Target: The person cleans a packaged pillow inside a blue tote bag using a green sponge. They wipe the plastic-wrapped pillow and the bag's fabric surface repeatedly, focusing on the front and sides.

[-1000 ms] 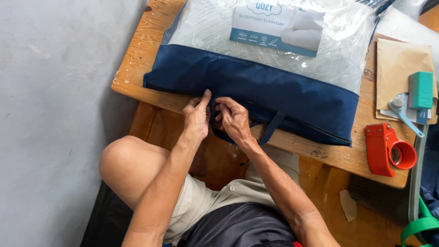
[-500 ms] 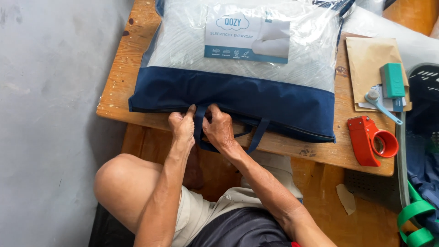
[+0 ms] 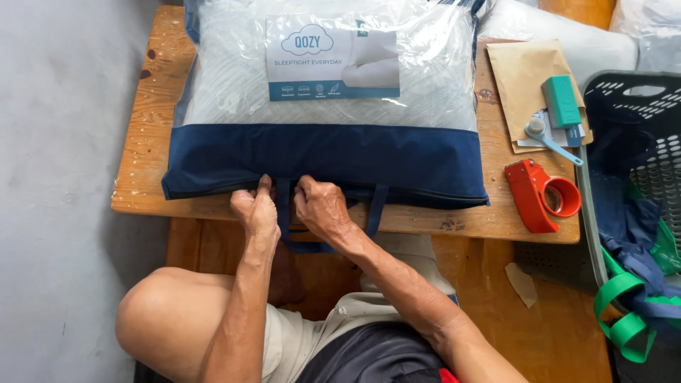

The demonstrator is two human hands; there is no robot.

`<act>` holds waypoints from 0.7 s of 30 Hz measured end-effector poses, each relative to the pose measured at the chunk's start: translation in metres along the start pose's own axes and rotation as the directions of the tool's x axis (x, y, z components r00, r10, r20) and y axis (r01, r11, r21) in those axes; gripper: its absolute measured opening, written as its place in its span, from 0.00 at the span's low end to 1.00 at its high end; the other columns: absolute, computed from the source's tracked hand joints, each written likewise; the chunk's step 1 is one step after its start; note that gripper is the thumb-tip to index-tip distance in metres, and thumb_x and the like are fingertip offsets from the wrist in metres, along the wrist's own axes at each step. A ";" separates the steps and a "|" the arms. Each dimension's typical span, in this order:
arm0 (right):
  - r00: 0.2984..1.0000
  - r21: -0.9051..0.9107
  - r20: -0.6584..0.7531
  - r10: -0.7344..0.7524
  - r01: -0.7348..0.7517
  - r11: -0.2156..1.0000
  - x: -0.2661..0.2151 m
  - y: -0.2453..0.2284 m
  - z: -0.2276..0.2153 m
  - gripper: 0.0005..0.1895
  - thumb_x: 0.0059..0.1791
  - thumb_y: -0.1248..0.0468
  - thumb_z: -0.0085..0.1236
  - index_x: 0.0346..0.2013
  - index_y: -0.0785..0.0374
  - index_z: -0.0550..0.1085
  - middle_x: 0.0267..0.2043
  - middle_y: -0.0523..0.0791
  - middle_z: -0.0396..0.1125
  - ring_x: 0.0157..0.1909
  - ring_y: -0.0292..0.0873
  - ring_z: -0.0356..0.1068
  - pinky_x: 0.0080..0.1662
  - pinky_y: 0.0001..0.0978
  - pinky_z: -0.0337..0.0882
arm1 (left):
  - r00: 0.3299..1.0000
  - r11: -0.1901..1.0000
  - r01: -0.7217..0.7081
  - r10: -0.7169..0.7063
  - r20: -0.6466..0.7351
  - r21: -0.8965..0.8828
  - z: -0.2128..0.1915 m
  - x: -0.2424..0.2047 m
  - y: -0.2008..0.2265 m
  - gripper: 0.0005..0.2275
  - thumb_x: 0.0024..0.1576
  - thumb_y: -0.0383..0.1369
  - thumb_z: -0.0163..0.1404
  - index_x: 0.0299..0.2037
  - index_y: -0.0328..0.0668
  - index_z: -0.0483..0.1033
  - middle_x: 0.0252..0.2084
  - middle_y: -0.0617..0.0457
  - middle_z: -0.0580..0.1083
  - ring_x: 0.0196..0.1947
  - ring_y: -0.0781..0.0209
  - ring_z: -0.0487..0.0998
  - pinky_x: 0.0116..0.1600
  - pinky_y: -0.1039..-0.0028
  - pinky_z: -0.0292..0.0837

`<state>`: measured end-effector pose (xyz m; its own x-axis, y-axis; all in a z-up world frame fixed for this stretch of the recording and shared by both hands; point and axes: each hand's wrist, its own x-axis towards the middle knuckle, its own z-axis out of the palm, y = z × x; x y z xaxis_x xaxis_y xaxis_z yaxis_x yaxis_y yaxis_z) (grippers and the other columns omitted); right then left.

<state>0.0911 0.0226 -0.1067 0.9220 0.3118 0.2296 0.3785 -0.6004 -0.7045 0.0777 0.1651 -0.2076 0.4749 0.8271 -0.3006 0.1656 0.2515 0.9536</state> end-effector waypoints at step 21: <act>0.963 0.122 -0.255 0.090 -0.060 0.991 -0.042 0.060 -0.124 0.02 0.49 0.62 0.64 0.32 0.55 0.78 0.20 0.43 0.73 0.25 0.43 0.75 0.28 0.30 0.73 | 0.970 0.995 0.080 -0.091 -0.224 -0.057 -0.002 -0.042 0.063 0.25 0.49 0.37 0.69 0.46 0.36 0.66 0.37 0.50 0.67 0.37 0.57 0.75 0.41 0.60 0.81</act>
<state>0.0849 -0.1182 -0.0753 0.9425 0.0589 0.3289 0.3097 -0.5238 -0.7936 0.0662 0.1476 -0.1353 0.2523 0.8922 -0.3746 0.1533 0.3454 0.9258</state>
